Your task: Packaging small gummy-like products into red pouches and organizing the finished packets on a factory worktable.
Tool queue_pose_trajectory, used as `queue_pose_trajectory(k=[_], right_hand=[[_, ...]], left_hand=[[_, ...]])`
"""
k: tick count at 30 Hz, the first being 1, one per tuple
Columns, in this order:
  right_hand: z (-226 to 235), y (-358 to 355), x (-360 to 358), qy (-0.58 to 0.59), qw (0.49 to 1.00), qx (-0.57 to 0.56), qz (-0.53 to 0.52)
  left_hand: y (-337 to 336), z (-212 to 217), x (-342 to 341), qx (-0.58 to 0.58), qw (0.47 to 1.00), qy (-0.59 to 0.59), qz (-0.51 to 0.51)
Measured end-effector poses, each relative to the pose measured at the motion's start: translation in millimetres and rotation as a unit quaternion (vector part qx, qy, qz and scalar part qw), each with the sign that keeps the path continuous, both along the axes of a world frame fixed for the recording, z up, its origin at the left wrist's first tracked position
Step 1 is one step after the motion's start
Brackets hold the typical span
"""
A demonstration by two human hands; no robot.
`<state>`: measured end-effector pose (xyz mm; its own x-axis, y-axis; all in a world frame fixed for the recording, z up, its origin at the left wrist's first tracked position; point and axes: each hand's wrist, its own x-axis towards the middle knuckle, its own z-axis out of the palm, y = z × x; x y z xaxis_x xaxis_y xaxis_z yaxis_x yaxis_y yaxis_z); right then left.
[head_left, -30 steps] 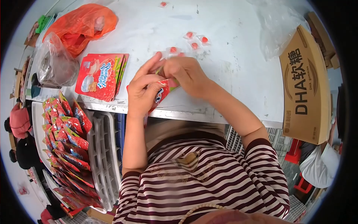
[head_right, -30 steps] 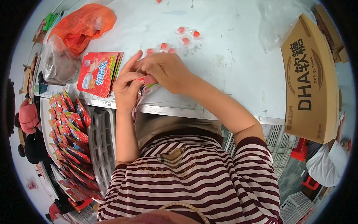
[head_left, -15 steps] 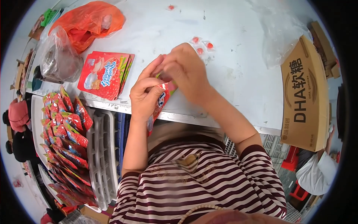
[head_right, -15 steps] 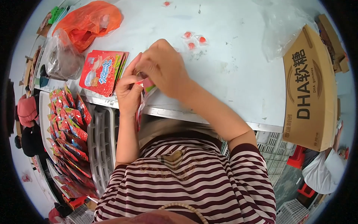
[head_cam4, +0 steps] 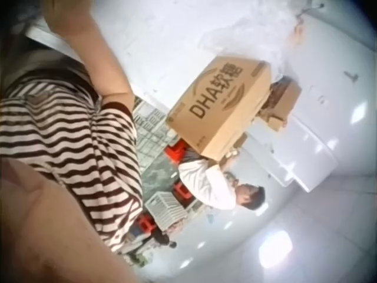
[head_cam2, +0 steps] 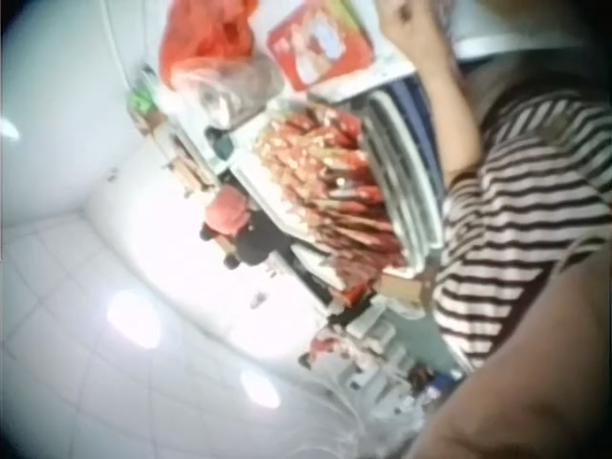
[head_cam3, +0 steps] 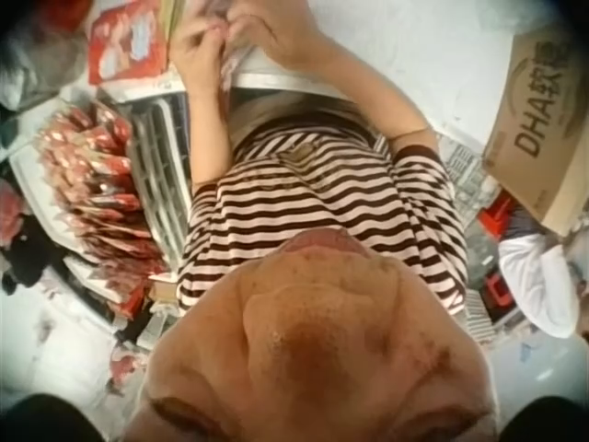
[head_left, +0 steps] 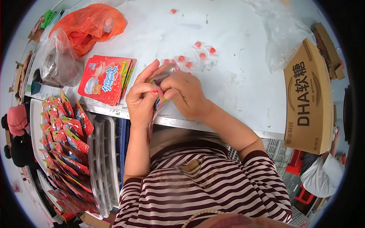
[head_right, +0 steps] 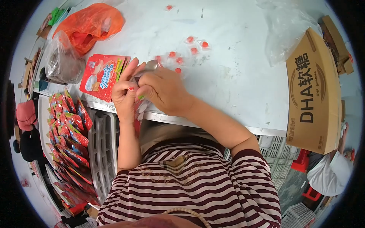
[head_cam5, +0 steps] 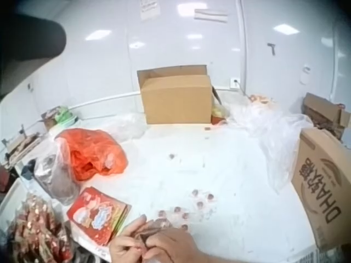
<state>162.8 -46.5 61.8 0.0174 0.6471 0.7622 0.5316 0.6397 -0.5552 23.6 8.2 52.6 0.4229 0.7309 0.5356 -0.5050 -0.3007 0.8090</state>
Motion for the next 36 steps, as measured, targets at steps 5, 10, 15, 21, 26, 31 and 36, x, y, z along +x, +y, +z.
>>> queue_pose_trajectory(k=[5,10,15,21,26,31,36], right_hand=[[22.0,0.0,4.5,-0.126,0.989,0.078,0.003],[17.0,-8.5,5.9,-0.062,0.997,-0.032,0.044],[9.7,11.6,51.9,0.087,0.994,-0.065,0.006],[-46.6,46.0,99.7,-0.242,0.903,-0.279,-0.219],[-45.1,40.6,51.4,-0.343,0.896,-0.268,-0.082],[-54.8,40.0,41.8,-0.351,0.910,-0.196,-0.104],[-63.5,40.0,46.3,-0.362,0.912,-0.126,-0.144]], left_hand=[[3.4,2.7,-4.0,0.017,0.998,-0.033,-0.051],[9.0,10.7,0.4,0.013,0.999,-0.042,-0.028],[15.7,7.3,-27.5,0.045,0.998,0.014,0.032],[22.3,30.8,-50.5,0.034,0.991,-0.030,0.127],[27.9,44.4,-47.2,0.149,0.972,0.021,0.182],[36.0,68.6,-36.3,0.401,0.870,0.187,0.217],[24.9,64.7,-37.3,0.466,0.806,0.321,0.172]])
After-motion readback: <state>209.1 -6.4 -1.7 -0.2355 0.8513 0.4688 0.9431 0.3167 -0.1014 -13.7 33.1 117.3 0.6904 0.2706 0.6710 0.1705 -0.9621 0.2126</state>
